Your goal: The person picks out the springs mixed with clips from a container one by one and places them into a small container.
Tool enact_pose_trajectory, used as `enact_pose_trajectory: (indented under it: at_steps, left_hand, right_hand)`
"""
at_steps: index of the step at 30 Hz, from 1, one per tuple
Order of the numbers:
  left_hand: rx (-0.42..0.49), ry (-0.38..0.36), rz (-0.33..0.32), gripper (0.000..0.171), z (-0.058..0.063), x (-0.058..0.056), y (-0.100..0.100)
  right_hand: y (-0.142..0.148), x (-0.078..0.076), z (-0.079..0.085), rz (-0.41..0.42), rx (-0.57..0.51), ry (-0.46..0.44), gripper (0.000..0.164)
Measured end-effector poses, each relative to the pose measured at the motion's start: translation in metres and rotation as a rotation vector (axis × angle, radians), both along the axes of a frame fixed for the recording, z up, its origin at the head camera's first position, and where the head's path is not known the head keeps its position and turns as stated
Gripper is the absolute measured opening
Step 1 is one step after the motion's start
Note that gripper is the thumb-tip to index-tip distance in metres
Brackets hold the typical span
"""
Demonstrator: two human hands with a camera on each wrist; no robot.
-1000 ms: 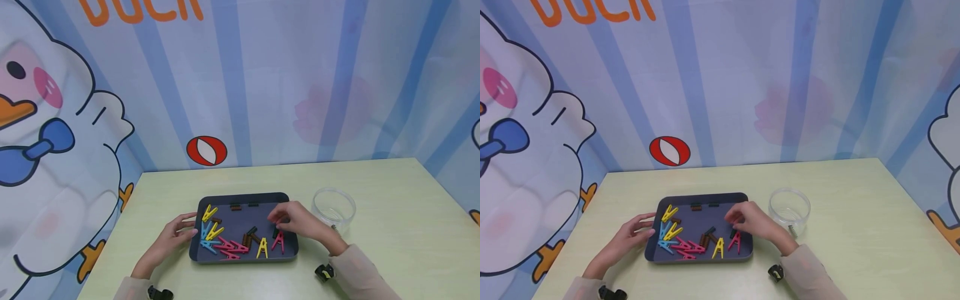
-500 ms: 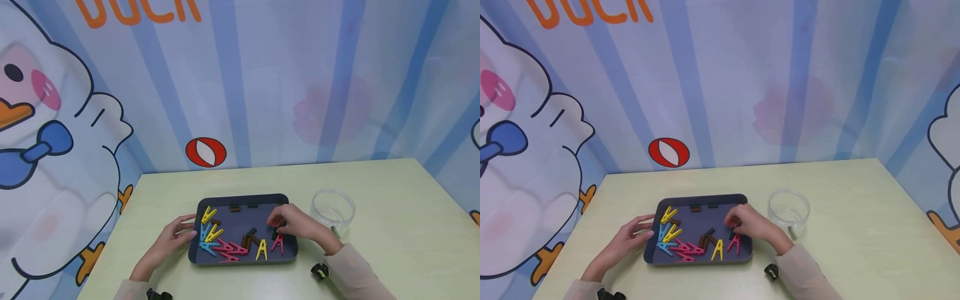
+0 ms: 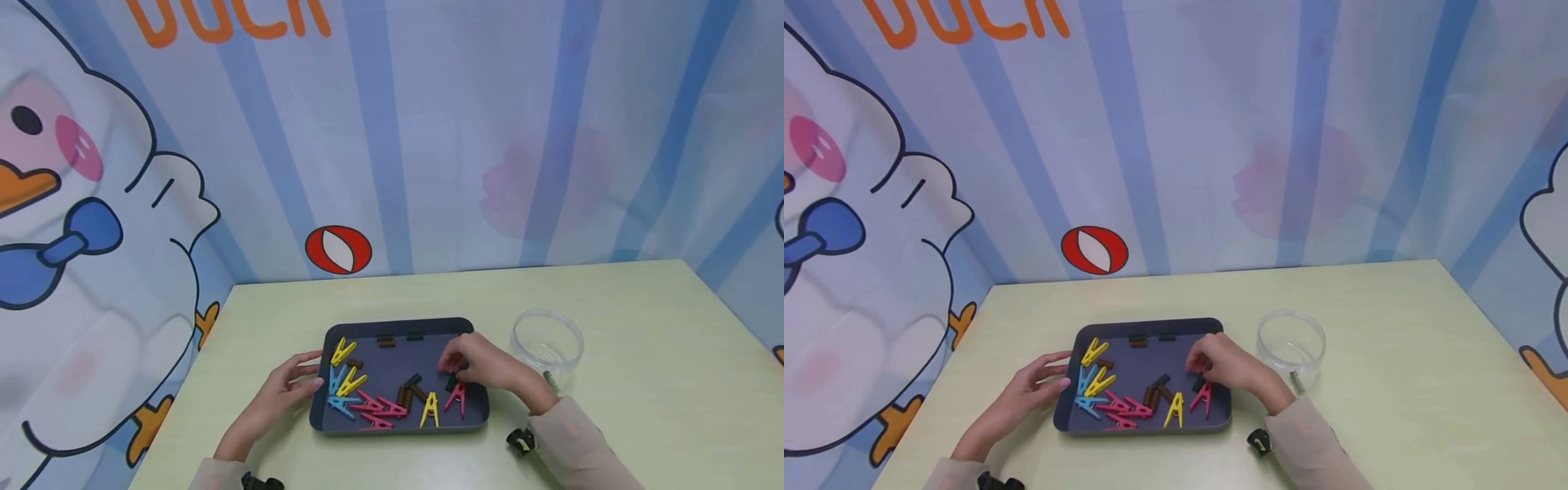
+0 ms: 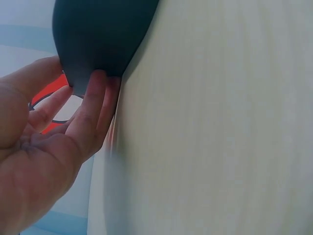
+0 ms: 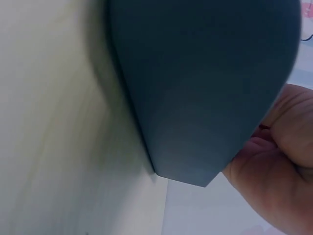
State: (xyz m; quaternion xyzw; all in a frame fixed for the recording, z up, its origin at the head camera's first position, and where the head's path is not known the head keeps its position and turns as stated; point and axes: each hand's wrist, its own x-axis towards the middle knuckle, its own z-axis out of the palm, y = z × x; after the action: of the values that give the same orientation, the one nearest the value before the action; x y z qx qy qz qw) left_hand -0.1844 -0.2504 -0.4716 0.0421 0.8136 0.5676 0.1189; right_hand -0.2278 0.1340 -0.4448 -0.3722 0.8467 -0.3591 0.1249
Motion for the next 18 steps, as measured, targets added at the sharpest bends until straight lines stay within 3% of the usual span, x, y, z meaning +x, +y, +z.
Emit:
enact_pose_trajectory:
  at_steps: [6, 18]
  left_hand:
    - [-0.004, 0.008, -0.001, 0.052, 0.0002, 0.0007, -0.0003]
    - [0.004, 0.019, -0.019, 0.054, -0.0017, 0.0004, -0.0013]
  right_hand:
    - [-0.0036, 0.0003, -0.0015, -0.029, 0.042, 0.076, 0.026]
    - [-0.0084, 0.0048, -0.0073, -0.093, 0.119, 0.133, 0.02]
